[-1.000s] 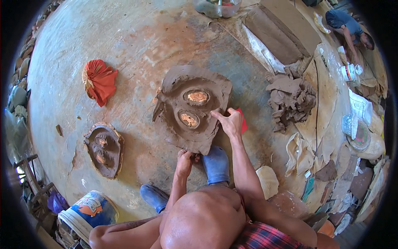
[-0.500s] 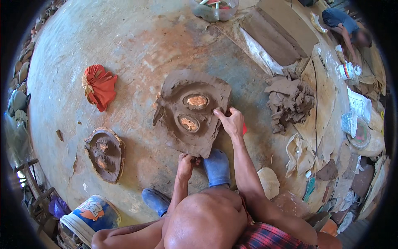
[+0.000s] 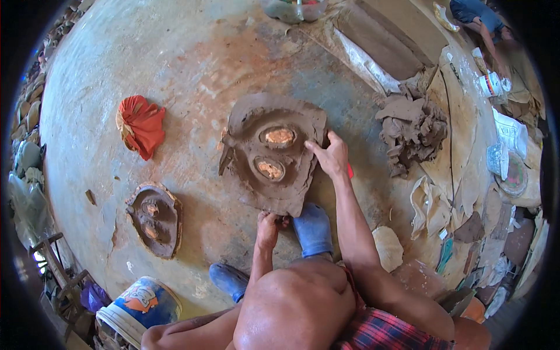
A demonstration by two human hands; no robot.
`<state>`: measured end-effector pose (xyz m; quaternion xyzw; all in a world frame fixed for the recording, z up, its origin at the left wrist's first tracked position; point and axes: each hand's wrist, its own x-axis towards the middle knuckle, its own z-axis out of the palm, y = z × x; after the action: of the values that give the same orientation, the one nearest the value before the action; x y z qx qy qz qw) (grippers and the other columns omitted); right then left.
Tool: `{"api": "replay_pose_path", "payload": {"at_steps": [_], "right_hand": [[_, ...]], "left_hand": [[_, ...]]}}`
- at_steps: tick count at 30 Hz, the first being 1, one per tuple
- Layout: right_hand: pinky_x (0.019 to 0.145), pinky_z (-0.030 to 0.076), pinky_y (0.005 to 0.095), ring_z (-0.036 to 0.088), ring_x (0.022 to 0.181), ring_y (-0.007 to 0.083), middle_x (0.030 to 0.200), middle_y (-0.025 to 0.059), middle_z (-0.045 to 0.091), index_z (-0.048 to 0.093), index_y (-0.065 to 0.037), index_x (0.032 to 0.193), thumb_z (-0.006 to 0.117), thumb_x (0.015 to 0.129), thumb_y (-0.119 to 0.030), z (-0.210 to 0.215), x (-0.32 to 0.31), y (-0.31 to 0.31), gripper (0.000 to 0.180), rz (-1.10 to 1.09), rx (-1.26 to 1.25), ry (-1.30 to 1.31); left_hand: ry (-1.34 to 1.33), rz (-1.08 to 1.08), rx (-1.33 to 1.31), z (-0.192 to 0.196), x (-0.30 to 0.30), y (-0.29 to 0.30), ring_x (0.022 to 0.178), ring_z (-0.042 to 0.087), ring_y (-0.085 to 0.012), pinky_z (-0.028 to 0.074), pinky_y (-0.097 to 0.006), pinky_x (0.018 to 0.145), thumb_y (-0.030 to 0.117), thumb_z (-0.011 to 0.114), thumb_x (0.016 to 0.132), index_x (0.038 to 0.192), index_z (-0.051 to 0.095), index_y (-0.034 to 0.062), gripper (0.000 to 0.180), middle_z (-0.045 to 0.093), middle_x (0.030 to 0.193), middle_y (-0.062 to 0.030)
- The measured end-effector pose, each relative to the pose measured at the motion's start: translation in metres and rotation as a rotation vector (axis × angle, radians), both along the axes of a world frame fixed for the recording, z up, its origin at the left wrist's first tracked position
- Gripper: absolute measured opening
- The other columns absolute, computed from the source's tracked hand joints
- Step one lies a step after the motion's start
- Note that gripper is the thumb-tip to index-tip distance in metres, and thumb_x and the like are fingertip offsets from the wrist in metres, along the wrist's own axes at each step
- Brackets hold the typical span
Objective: The person forms a clay mask by hand, using a red scraper to smooth the outer edges and rolling small pieces of clay between their palms to create detailed features for the interior.
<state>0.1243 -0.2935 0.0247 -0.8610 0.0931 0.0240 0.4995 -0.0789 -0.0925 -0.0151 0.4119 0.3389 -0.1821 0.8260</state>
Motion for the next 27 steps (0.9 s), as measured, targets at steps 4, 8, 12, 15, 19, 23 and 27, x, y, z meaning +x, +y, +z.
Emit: {"api": "replay_pose_path", "payload": {"at_steps": [4,8,12,15,19,23,27], "right_hand": [[0.086,0.056,0.0485,0.074,0.096,0.0419,0.104,0.0247,0.077,0.072,0.001,0.111,0.088,0.080,-0.034,0.014,0.009,0.010,0.050,-0.049,-0.142,0.118],[0.083,0.057,0.0493,0.074,0.094,0.0433,0.101,0.0256,0.077,0.072,0.002,0.110,0.087,0.082,-0.035,-0.003,0.001,0.010,0.049,-0.057,-0.179,-0.036],[0.081,0.057,0.0492,0.075,0.092,0.0430,0.099,0.0255,0.076,0.072,0.001,0.111,0.086,0.083,-0.037,0.004,0.015,0.018,0.049,-0.088,-0.198,-0.088],[0.082,0.058,0.0489,0.075,0.094,0.0427,0.099,0.0249,0.077,0.071,0.000,0.116,0.086,0.083,-0.040,0.005,0.011,0.019,0.053,-0.113,-0.236,-0.041],[0.086,0.059,0.0475,0.076,0.097,0.0417,0.100,0.0227,0.078,0.068,-0.004,0.131,0.087,0.083,-0.044,0.010,0.016,0.016,0.065,-0.142,-0.215,-0.071],[0.087,0.061,0.0443,0.076,0.100,0.0384,0.107,0.0225,0.078,0.065,-0.006,0.139,0.086,0.085,-0.044,0.023,0.021,0.016,0.070,-0.105,-0.392,-0.028],[0.086,0.061,0.0401,0.076,0.104,0.0348,0.121,0.0238,0.075,0.060,-0.010,0.147,0.081,0.092,-0.032,0.038,0.017,-0.022,0.063,0.092,-0.233,-0.260]], "left_hand": [[-0.033,-0.004,-0.006,-0.001,0.002,0.005,0.070,0.062,-0.0199,0.046,-0.033,0.062,0.003,0.052,0.091,0.098,0.070,0.0007,0.019,0.071,0.089,-0.0100],[0.026,0.017,-0.016,0.001,0.002,0.001,0.069,0.062,-0.0198,0.046,-0.033,0.062,0.003,0.052,0.091,0.098,0.070,0.0001,0.021,0.071,0.089,-0.0104],[0.011,-0.004,0.012,-0.002,0.002,0.004,0.069,0.063,-0.0200,0.047,-0.032,0.061,0.005,0.052,0.093,0.100,0.072,-0.0006,0.022,0.072,0.089,-0.0104],[-0.008,0.011,0.012,-0.002,0.000,0.001,0.068,0.063,-0.0196,0.047,-0.032,0.061,0.007,0.053,0.095,0.101,0.073,-0.0009,0.022,0.072,0.089,-0.0102],[-0.033,-0.018,0.020,-0.006,0.003,0.002,0.067,0.063,-0.0182,0.048,-0.032,0.061,0.008,0.056,0.096,0.101,0.073,-0.0005,0.020,0.073,0.089,-0.0093],[0.031,0.022,0.034,-0.004,0.004,0.001,0.067,0.063,-0.0174,0.047,-0.031,0.061,0.009,0.059,0.095,0.099,0.073,0.0003,0.017,0.072,0.088,-0.0081],[-0.017,-0.001,0.095,-0.001,0.000,-0.008,0.067,0.062,-0.0163,0.046,-0.030,0.061,0.009,0.061,0.095,0.096,0.073,0.0010,0.015,0.070,0.083,-0.0064]]}}
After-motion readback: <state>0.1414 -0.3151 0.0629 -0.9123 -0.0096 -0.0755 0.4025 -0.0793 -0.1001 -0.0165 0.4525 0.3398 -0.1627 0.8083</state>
